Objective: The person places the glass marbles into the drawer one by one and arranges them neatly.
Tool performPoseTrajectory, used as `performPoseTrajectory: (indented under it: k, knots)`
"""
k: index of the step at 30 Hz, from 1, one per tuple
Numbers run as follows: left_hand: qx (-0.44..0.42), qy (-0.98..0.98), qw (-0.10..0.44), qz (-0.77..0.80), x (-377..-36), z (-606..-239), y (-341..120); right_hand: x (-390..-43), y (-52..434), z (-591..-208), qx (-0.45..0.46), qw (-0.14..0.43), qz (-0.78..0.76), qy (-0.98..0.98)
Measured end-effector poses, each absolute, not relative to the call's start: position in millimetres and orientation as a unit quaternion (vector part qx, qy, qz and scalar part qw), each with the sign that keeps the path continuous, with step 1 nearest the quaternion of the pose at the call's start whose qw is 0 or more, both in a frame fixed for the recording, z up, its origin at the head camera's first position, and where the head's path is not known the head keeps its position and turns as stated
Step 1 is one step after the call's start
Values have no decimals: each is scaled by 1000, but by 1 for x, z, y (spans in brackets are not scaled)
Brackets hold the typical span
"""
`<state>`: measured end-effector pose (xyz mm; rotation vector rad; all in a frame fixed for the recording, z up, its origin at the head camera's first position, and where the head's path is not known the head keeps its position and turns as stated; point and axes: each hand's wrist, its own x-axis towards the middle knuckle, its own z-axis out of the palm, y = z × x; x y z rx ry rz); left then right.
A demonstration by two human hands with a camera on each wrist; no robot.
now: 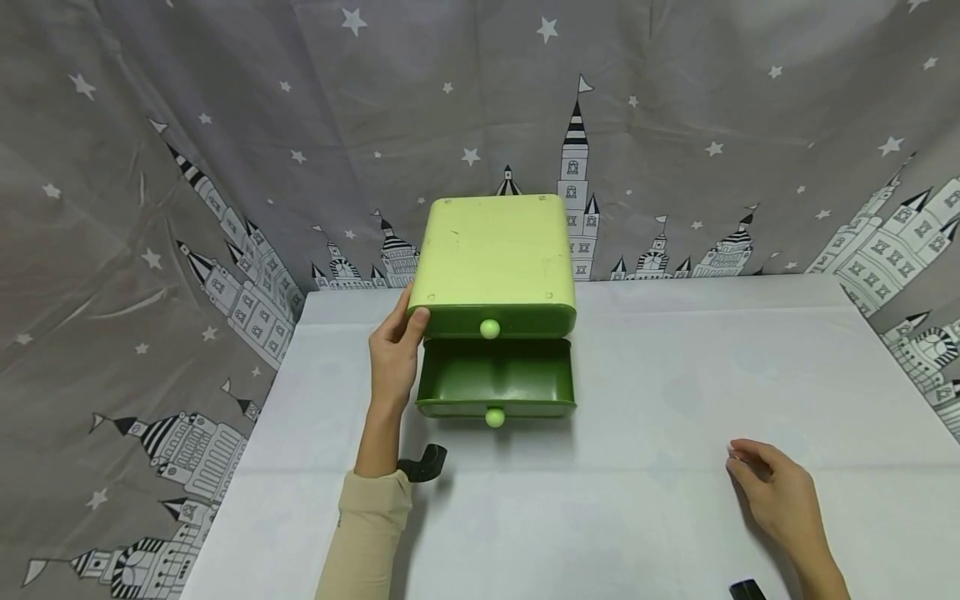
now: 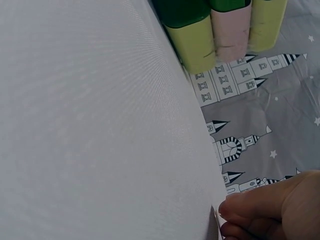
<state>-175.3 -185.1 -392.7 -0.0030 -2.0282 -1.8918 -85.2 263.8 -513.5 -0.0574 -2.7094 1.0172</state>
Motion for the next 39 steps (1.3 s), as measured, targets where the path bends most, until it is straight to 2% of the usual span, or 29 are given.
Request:
performPoseTrajectory:
  k: [12, 26, 30, 39]
  knots:
    - [-6, -719, 183, -671, -176, -392, -185, -88, 261, -509, -54, 190, 404, -893]
    - [-4, -717, 179, -673, -177, -393, -186, -89, 252, -495, -79, 150, 518, -839]
    - [-4, -710, 181, -680, -184, -406, -190, -88, 249, -491, -77, 150, 521, -837]
    - [-10, -705, 196, -682, -191, -421, -195, -85, 232, -476, -22, 160, 526, -835]
